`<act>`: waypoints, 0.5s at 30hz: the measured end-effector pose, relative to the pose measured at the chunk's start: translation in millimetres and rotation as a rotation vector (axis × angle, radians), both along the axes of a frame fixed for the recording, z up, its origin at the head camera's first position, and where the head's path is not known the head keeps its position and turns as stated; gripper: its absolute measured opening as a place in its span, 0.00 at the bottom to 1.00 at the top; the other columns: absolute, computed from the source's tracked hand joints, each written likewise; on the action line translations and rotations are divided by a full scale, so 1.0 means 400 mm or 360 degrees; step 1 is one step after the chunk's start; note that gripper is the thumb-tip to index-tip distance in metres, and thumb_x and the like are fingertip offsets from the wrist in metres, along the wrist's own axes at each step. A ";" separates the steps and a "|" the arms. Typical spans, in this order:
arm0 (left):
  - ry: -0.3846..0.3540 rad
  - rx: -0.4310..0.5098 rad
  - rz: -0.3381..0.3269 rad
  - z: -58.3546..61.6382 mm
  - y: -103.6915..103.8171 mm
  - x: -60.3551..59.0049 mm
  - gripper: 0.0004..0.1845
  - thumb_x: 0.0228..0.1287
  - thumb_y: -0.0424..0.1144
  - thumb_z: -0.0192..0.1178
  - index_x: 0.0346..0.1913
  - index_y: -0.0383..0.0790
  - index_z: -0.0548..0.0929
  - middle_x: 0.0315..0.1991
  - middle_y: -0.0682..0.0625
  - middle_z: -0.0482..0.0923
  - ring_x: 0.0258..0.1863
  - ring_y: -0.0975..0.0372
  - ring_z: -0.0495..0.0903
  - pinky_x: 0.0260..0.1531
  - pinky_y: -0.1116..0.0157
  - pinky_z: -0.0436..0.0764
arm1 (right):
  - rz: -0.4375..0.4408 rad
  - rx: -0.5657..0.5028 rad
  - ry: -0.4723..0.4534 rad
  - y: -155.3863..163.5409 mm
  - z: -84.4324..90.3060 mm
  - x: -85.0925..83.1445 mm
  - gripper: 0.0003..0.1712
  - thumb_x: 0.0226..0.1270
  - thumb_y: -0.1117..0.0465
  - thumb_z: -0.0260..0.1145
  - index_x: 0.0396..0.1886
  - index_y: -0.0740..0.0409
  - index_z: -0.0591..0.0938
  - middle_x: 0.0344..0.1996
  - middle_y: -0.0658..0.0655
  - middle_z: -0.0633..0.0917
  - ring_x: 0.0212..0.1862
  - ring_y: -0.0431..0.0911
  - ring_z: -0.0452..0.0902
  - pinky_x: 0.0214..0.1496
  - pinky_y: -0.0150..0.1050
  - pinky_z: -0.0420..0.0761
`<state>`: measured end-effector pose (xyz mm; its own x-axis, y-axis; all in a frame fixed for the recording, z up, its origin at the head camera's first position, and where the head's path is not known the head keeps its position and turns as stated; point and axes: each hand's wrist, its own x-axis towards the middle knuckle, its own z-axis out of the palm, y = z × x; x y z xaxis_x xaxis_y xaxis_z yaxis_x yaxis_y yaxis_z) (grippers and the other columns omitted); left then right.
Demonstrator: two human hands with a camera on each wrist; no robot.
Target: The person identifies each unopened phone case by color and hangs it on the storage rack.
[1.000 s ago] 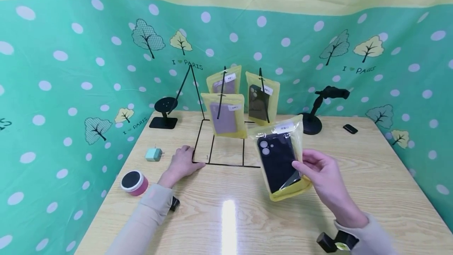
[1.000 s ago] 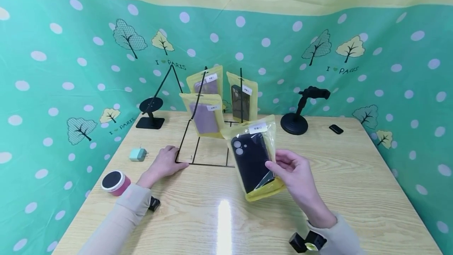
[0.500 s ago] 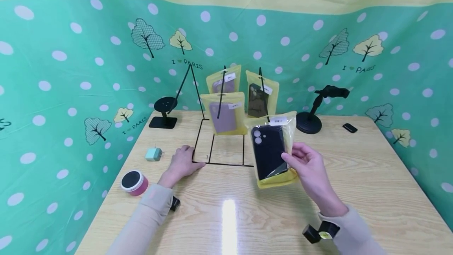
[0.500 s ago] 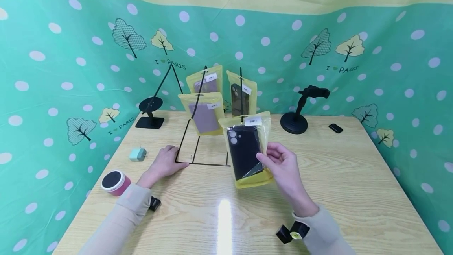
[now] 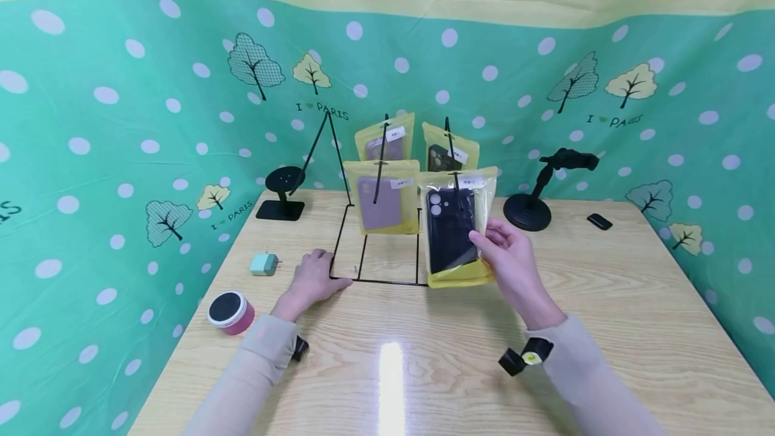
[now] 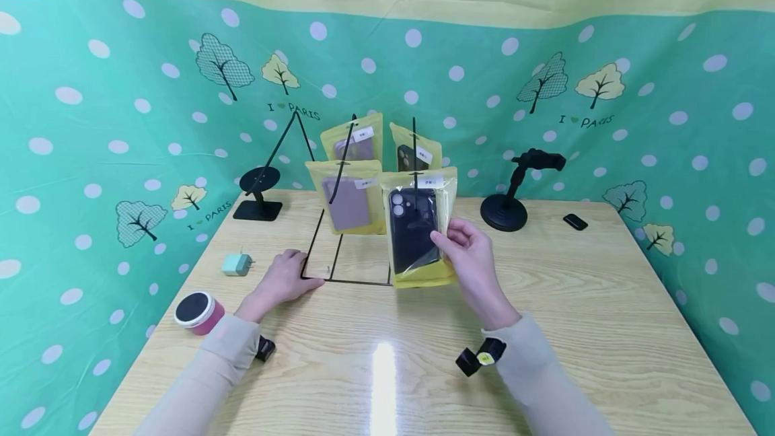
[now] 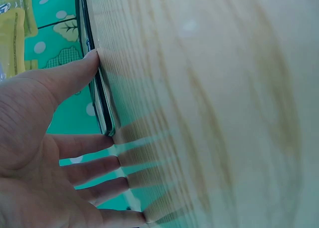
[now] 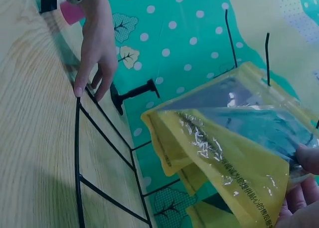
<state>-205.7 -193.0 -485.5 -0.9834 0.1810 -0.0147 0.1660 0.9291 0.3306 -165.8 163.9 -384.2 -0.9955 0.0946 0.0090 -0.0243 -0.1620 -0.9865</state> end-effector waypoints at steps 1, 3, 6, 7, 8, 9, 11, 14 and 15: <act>-0.0002 -0.0002 -0.0001 -0.001 0.000 0.000 0.42 0.54 0.58 0.67 0.60 0.25 0.72 0.58 0.33 0.67 0.53 0.40 0.68 0.47 0.42 0.71 | -0.0014 -0.0005 0.0000 -0.002 -0.001 -0.009 0.18 0.60 0.64 0.71 0.48 0.62 0.75 0.37 0.54 0.81 0.33 0.40 0.74 0.27 0.28 0.73; -0.0001 -0.0004 0.0000 -0.002 0.000 0.001 0.42 0.54 0.58 0.66 0.60 0.25 0.72 0.58 0.33 0.68 0.53 0.40 0.68 0.47 0.42 0.71 | -0.0035 -0.0014 0.0004 -0.006 -0.005 -0.028 0.17 0.60 0.63 0.71 0.45 0.62 0.75 0.36 0.53 0.81 0.32 0.39 0.73 0.25 0.28 0.71; 0.0003 -0.0001 0.0004 -0.001 -0.001 0.001 0.42 0.54 0.58 0.67 0.60 0.25 0.72 0.58 0.33 0.67 0.53 0.40 0.68 0.47 0.42 0.71 | -0.0041 0.0021 0.0021 -0.009 -0.010 -0.053 0.16 0.61 0.63 0.70 0.44 0.63 0.75 0.36 0.54 0.81 0.32 0.40 0.73 0.27 0.30 0.72; 0.0004 -0.0001 0.0005 -0.001 0.000 0.001 0.43 0.54 0.58 0.67 0.61 0.25 0.72 0.58 0.33 0.67 0.53 0.40 0.68 0.47 0.42 0.71 | -0.0038 0.0047 0.0023 -0.009 -0.013 -0.060 0.17 0.61 0.62 0.70 0.45 0.64 0.76 0.37 0.55 0.81 0.33 0.41 0.73 0.28 0.30 0.72; 0.0005 -0.0001 0.0007 -0.001 0.000 0.001 0.43 0.54 0.58 0.67 0.61 0.25 0.72 0.58 0.33 0.67 0.54 0.40 0.68 0.48 0.42 0.71 | -0.0030 0.0083 0.0021 -0.007 -0.015 -0.066 0.18 0.61 0.61 0.70 0.46 0.64 0.76 0.38 0.56 0.81 0.35 0.42 0.73 0.30 0.31 0.73; 0.0006 0.0001 0.0007 -0.001 0.000 0.000 0.43 0.54 0.58 0.67 0.61 0.25 0.71 0.59 0.33 0.67 0.54 0.40 0.67 0.48 0.42 0.70 | -0.0024 0.0115 0.0017 -0.007 -0.017 -0.072 0.19 0.62 0.61 0.70 0.48 0.65 0.76 0.40 0.57 0.81 0.37 0.43 0.74 0.33 0.32 0.74; 0.0004 0.0001 0.0007 -0.002 0.000 -0.001 0.43 0.54 0.58 0.67 0.61 0.25 0.71 0.59 0.33 0.67 0.54 0.40 0.67 0.48 0.41 0.70 | -0.0013 0.0173 0.0010 -0.005 -0.022 -0.084 0.23 0.62 0.60 0.69 0.53 0.66 0.75 0.45 0.60 0.80 0.42 0.45 0.75 0.39 0.34 0.76; 0.0003 0.0000 0.0006 -0.004 -0.001 -0.002 0.43 0.54 0.59 0.67 0.61 0.25 0.71 0.59 0.33 0.67 0.54 0.40 0.67 0.48 0.41 0.70 | 0.0009 0.0267 -0.0002 0.000 -0.028 -0.099 0.28 0.63 0.59 0.69 0.60 0.66 0.73 0.52 0.62 0.79 0.51 0.47 0.75 0.48 0.36 0.75; 0.0002 -0.0001 0.0005 -0.004 -0.001 -0.002 0.43 0.54 0.59 0.66 0.61 0.25 0.72 0.59 0.33 0.67 0.54 0.40 0.67 0.48 0.41 0.70 | 0.0010 0.0289 -0.0004 0.002 -0.029 -0.104 0.29 0.63 0.59 0.69 0.61 0.65 0.72 0.54 0.63 0.78 0.53 0.47 0.75 0.50 0.38 0.75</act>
<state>-206.4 -193.6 -487.2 -0.9840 0.1776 -0.0137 0.1632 0.9298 0.3300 -207.5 164.5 -396.0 -0.9961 0.0855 0.0232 -0.0217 0.0184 -0.9996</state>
